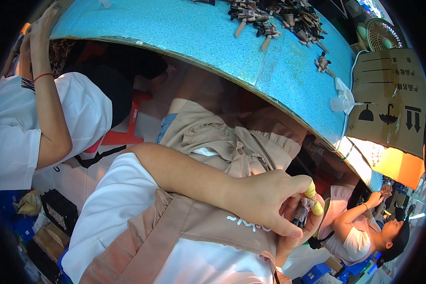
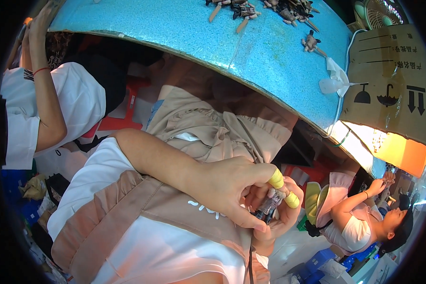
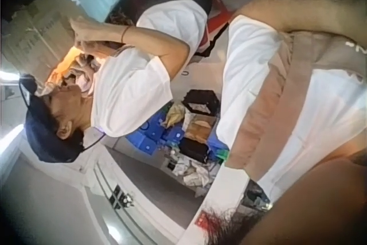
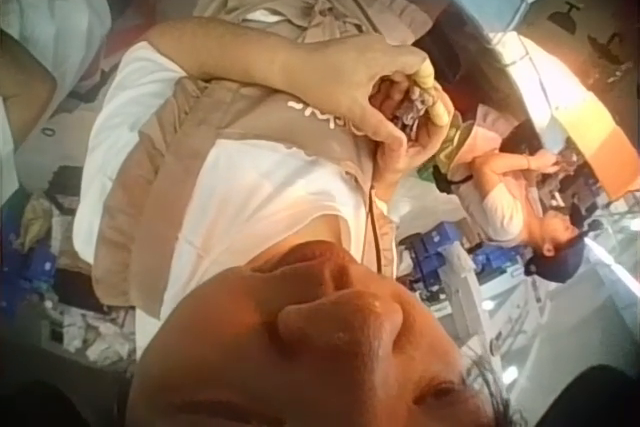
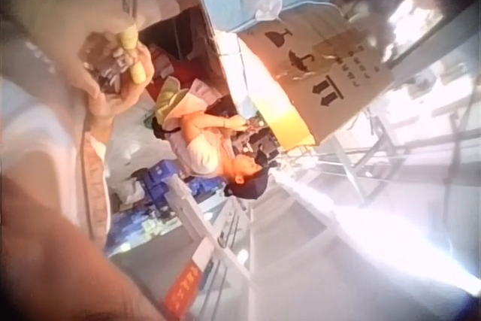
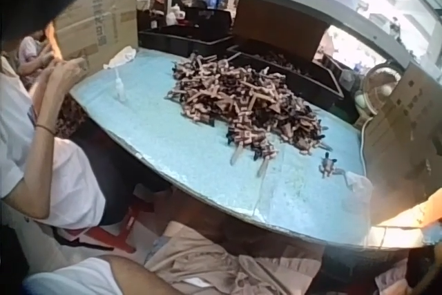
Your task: The person assembles small plastic toy figurines by applying glue from a bottle to their components by hand.
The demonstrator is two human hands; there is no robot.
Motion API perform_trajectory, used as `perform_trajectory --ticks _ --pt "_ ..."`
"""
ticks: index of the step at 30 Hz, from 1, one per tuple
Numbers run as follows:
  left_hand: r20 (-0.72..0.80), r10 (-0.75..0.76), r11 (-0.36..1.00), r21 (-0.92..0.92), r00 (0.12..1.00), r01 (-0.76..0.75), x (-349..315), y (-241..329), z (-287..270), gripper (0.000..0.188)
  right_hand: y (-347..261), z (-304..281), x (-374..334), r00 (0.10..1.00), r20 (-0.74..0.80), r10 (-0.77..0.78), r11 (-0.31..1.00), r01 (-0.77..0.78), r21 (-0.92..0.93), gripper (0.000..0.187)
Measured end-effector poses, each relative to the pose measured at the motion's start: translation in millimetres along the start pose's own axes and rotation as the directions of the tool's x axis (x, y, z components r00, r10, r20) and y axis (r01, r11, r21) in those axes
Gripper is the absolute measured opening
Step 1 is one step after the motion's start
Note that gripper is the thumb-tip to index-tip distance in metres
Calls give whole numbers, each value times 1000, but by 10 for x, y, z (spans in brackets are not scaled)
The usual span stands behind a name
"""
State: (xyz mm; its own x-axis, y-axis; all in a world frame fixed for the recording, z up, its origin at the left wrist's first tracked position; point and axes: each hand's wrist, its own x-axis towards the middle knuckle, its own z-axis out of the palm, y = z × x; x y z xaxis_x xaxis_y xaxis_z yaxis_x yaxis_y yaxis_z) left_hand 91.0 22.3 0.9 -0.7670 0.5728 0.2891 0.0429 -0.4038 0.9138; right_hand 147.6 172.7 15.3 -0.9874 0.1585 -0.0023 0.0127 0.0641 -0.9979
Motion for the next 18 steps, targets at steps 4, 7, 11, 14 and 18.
perform_trajectory --ticks 4,7,11,14,18 --pt "20 -9 1000 -15 1000 9 -12 10 -32 52 -14 124 -27 995 -77 -61 998 61 6 84" --pt "-14 1 999 -40 1000 -2 -46 8 -43 52 -23 65 -87 999 -9 -49 999 49 6 78" --pt "-33 17 995 -101 999 -20 -114 -7 -79 52 -10 63 -92 987 134 -94 995 95 -2 68" --pt "-57 47 994 -101 997 -53 -151 47 -147 52 9 78 -50 962 239 -130 991 130 17 70" --pt "-82 82 991 -100 993 -90 -187 36 -177 52 -120 467 -32 993 -83 -81 992 73 -98 86"
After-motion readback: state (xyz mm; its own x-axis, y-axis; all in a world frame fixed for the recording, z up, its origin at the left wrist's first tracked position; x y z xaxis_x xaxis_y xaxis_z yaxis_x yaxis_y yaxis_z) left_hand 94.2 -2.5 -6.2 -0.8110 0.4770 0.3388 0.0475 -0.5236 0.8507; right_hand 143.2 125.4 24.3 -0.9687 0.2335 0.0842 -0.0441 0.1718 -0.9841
